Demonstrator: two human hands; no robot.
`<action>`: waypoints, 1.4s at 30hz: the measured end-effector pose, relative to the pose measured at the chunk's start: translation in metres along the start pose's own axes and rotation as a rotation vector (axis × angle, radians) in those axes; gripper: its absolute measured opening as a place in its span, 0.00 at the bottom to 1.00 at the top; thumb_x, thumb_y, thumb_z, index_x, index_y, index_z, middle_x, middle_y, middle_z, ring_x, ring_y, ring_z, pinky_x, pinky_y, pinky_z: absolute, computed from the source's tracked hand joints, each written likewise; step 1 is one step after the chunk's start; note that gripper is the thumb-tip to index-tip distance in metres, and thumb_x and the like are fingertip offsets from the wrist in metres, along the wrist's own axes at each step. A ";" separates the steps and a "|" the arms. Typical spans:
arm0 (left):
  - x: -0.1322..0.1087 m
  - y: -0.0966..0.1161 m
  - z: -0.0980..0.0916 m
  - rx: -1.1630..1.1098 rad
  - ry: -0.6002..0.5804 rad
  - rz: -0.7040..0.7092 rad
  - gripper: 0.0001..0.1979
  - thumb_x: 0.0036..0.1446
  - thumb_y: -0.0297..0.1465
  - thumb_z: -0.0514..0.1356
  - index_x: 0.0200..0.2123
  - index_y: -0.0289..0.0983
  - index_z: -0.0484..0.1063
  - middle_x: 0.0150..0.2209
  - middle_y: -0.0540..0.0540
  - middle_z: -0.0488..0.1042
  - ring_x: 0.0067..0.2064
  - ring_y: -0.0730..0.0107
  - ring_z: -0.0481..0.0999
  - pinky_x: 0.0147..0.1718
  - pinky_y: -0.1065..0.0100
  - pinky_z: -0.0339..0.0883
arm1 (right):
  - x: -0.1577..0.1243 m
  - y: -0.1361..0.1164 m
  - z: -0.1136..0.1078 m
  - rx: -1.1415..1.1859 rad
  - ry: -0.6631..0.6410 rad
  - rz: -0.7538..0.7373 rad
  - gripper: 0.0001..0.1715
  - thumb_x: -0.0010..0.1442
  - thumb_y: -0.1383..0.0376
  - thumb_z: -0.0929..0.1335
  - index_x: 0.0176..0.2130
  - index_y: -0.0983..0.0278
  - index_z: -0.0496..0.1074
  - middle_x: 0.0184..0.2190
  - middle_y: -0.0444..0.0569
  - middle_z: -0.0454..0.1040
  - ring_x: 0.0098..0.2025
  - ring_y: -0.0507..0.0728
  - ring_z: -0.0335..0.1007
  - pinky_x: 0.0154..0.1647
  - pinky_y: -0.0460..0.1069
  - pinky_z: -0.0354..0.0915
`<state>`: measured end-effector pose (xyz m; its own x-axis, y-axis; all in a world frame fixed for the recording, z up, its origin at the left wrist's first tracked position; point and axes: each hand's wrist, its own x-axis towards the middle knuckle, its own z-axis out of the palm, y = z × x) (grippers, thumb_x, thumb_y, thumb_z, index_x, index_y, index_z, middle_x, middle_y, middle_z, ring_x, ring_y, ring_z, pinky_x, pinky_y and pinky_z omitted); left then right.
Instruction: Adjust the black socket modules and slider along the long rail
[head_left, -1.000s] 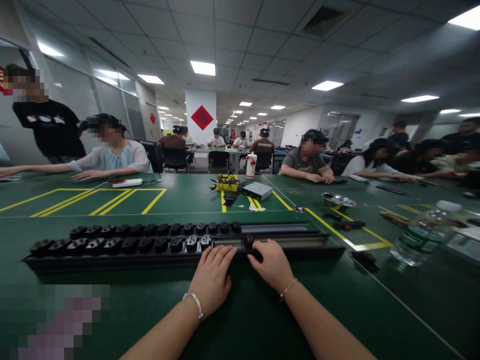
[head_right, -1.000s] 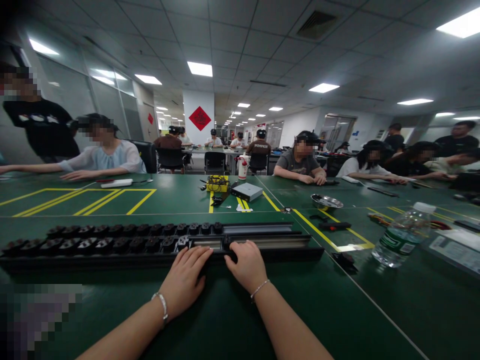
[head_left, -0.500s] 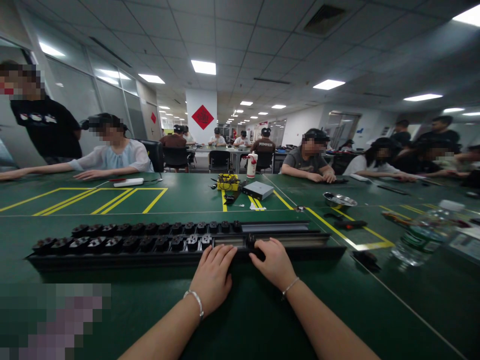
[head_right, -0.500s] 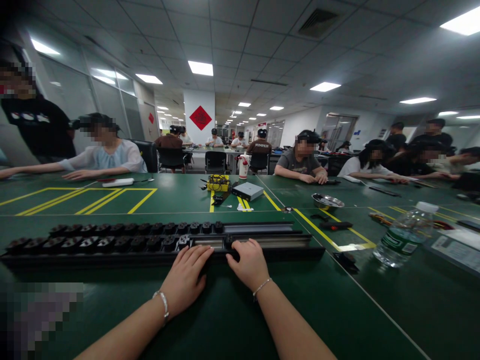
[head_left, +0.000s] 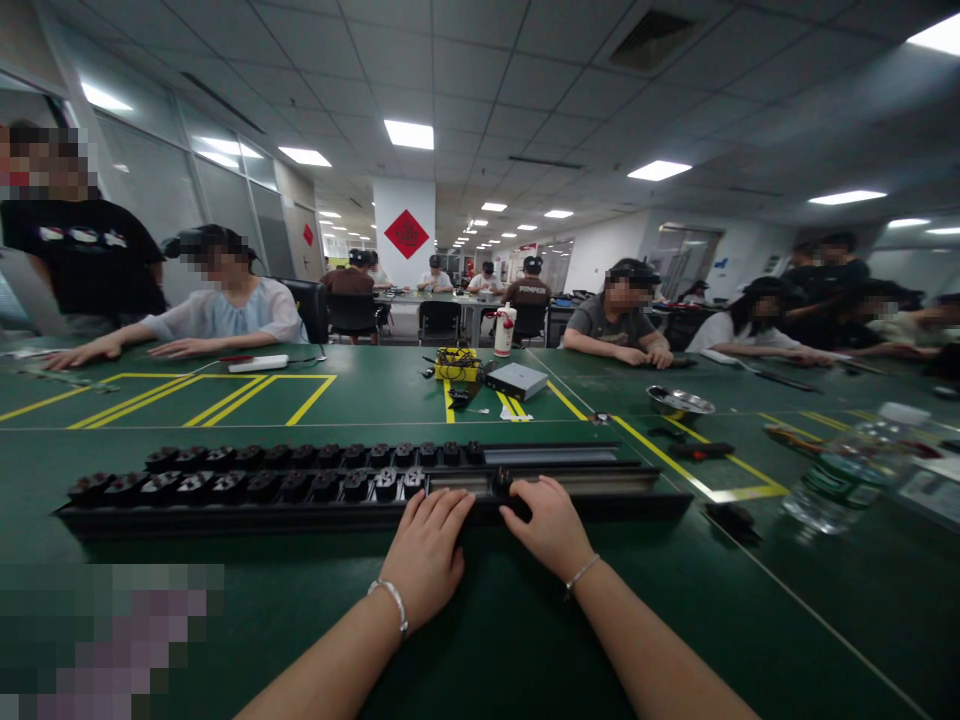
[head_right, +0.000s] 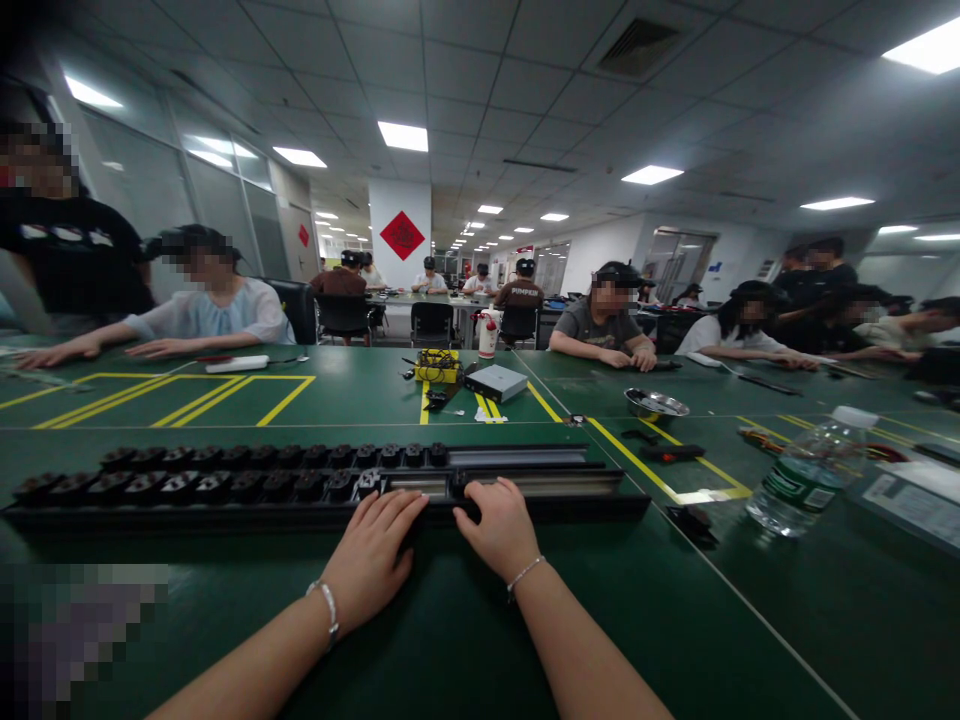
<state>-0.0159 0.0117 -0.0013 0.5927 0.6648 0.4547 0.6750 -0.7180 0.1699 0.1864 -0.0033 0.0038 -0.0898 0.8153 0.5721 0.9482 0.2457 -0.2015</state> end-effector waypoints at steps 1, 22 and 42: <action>0.000 0.000 0.000 0.000 -0.001 -0.001 0.30 0.48 0.24 0.52 0.56 0.44 0.54 0.56 0.51 0.61 0.57 0.65 0.55 0.59 0.55 0.40 | 0.000 0.000 0.000 -0.002 0.001 -0.001 0.06 0.53 0.61 0.64 0.31 0.61 0.67 0.29 0.44 0.73 0.34 0.53 0.67 0.50 0.52 0.52; 0.000 -0.001 0.002 0.010 0.002 0.002 0.30 0.48 0.25 0.52 0.56 0.44 0.54 0.56 0.51 0.61 0.57 0.65 0.55 0.59 0.56 0.41 | -0.001 0.005 0.003 0.009 0.023 -0.018 0.07 0.53 0.60 0.64 0.32 0.61 0.67 0.29 0.45 0.73 0.34 0.54 0.67 0.50 0.53 0.53; 0.000 -0.001 0.001 0.009 0.012 0.015 0.30 0.47 0.24 0.52 0.56 0.42 0.54 0.56 0.49 0.61 0.57 0.64 0.56 0.59 0.54 0.42 | 0.000 0.006 0.000 -0.039 0.016 -0.030 0.08 0.53 0.59 0.64 0.31 0.61 0.67 0.28 0.45 0.73 0.33 0.54 0.67 0.49 0.53 0.55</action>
<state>-0.0157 0.0124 -0.0024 0.5973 0.6516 0.4676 0.6703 -0.7257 0.1549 0.1916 -0.0022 0.0023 -0.1134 0.7995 0.5898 0.9564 0.2487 -0.1532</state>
